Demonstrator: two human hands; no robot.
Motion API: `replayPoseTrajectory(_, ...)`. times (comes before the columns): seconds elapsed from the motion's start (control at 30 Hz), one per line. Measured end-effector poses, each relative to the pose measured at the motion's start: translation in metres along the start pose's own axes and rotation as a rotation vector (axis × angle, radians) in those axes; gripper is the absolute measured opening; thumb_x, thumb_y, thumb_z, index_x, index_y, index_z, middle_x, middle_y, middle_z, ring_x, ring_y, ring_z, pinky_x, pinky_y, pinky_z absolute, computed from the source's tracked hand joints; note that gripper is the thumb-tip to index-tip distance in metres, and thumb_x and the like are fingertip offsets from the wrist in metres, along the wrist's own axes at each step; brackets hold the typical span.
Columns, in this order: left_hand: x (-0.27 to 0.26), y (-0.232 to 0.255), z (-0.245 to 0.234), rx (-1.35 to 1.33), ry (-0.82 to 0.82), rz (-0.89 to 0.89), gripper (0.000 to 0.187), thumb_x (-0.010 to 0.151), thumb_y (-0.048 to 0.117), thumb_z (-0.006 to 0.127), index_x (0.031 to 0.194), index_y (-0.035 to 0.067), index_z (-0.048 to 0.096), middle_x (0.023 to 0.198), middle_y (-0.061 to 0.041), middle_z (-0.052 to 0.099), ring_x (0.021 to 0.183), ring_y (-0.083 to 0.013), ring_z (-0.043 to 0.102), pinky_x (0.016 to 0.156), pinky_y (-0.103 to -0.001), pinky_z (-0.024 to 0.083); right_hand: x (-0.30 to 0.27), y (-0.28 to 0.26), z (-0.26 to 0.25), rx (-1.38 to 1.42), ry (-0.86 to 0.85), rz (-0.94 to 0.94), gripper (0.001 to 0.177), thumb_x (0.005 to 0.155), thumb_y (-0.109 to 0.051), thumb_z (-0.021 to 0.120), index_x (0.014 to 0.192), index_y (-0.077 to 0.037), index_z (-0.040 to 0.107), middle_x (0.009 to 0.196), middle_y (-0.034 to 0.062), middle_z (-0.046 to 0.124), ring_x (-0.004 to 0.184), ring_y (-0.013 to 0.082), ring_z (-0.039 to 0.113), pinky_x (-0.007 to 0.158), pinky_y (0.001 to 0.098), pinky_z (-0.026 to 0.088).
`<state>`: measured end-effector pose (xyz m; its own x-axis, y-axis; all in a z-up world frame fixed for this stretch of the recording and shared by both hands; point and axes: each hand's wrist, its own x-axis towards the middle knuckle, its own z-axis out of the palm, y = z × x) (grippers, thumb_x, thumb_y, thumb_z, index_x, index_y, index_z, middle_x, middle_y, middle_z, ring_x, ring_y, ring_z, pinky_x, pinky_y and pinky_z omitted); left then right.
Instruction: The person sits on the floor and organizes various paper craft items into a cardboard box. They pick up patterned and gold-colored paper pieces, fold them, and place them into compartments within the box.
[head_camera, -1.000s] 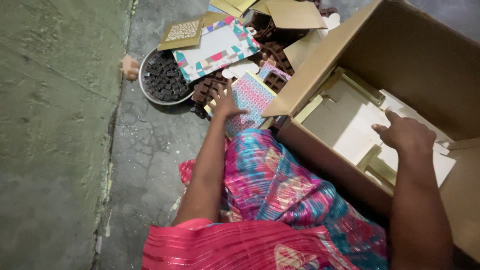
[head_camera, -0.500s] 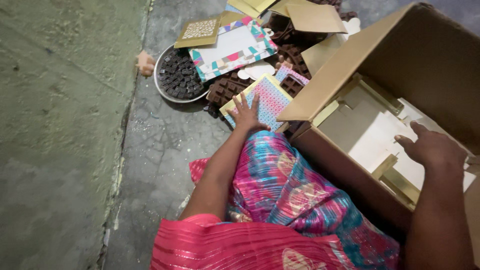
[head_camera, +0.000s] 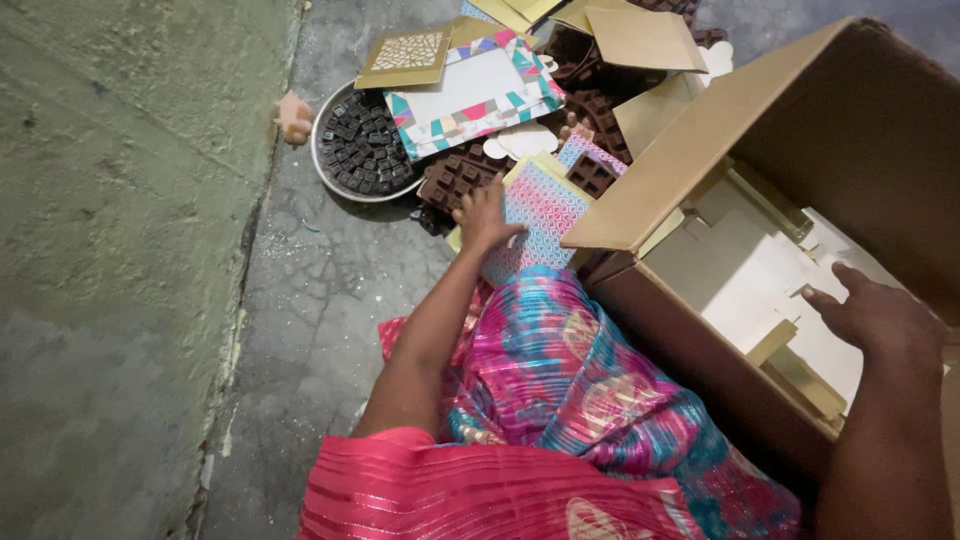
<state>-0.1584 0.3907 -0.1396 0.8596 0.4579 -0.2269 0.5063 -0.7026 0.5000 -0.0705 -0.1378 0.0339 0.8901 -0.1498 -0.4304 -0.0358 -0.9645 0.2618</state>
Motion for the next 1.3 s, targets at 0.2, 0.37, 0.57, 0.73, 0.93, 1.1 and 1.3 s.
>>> replayPoseTrajectory(0.2, -0.005, -0.017, 0.008, -0.391, -0.107, -0.051, 0.068, 0.068, 0.034, 0.092, 0.125, 0.009, 0.065, 0.118, -0.011, 0.070, 0.110, -0.0266, 0.062, 0.097, -0.050, 0.045, 0.004, 0.005, 0.008, 0.039, 0.028, -0.035, 0.084, 0.089, -0.076, 0.055, 0.161, -0.038, 0.039, 0.157, 0.0091, 0.051, 0.141, 0.0376, 0.050, 0.112, 0.0626, 0.040)
replayPoseTrajectory(0.37, 0.013, -0.044, 0.000, -0.936, -0.159, -0.062, 0.019, 0.086, 0.013, 0.074, 0.105, 0.011, 0.074, 0.092, -0.001, 0.074, 0.082, -0.0126, 0.065, 0.074, -0.028, 0.053, 0.007, 0.004, 0.008, 0.001, 0.008, -0.009, 0.083, 0.089, -0.075, 0.054, 0.162, -0.039, 0.037, 0.156, 0.0085, 0.052, 0.142, 0.0361, 0.049, 0.113, 0.0638, 0.039)
replayPoseTrajectory(0.57, 0.026, -0.063, -0.065, -1.786, 0.186, 0.134, 0.011, 0.095, 0.015, 0.068, 0.103, 0.011, 0.063, 0.096, 0.000, 0.068, 0.087, -0.0152, 0.062, 0.082, -0.036, 0.056, 0.005, -0.001, 0.011, 0.014, -0.026, 0.027, 0.085, 0.089, -0.076, 0.052, 0.164, -0.040, 0.035, 0.153, 0.0091, 0.057, 0.143, 0.0356, 0.050, 0.113, 0.0641, 0.040)
replayPoseTrajectory(0.73, 0.008, -0.057, -0.096, -1.890, 0.369, 0.213, 0.018, 0.108, 0.010, 0.064, 0.124, 0.003, 0.059, 0.107, -0.003, 0.061, 0.100, -0.0166, 0.058, 0.094, -0.038, 0.052, 0.003, -0.001, 0.011, 0.094, -0.003, -0.012, 0.084, 0.088, -0.076, 0.053, 0.162, -0.039, 0.037, 0.155, 0.0093, 0.053, 0.143, 0.0365, 0.047, 0.111, 0.0625, 0.042)
replayPoseTrajectory(0.93, 0.015, -0.048, -0.035, -1.945, 0.212, 0.050, 0.038, 0.100, 0.011, 0.061, 0.135, -0.001, 0.053, 0.127, -0.017, 0.065, 0.111, -0.0269, 0.065, 0.098, -0.041, 0.057, 0.007, 0.002, 0.010, 0.031, -0.042, -0.014, 0.085, 0.089, -0.074, 0.054, 0.165, -0.041, 0.033, 0.151, 0.0104, 0.058, 0.144, 0.0352, 0.048, 0.116, 0.0572, 0.040)
replayPoseTrajectory(1.1, 0.040, -0.049, 0.023, -1.347, 0.270, -0.423, 0.068, 0.085, 0.011, 0.077, 0.142, 0.002, 0.041, 0.136, -0.020, 0.059, 0.117, -0.0282, 0.061, 0.099, -0.043, 0.051, 0.016, 0.014, 0.016, 0.022, -0.031, -0.070, 0.085, 0.091, -0.073, 0.055, 0.165, -0.037, 0.035, 0.148, 0.0128, 0.063, 0.143, 0.0365, 0.051, 0.116, 0.0559, 0.041)
replayPoseTrajectory(1.3, 0.083, -0.070, 0.007, -1.023, 0.728, -0.425, 0.075, 0.080, 0.019, 0.083, 0.142, 0.000, 0.045, 0.148, -0.024, 0.040, 0.131, -0.0370, 0.048, 0.107, -0.043, 0.043, 0.035, 0.025, 0.028, 0.053, -0.043, -0.108, 0.089, 0.090, -0.073, 0.056, 0.166, -0.033, 0.034, 0.144, 0.0183, 0.063, 0.141, 0.0384, 0.052, 0.116, 0.0532, 0.041)
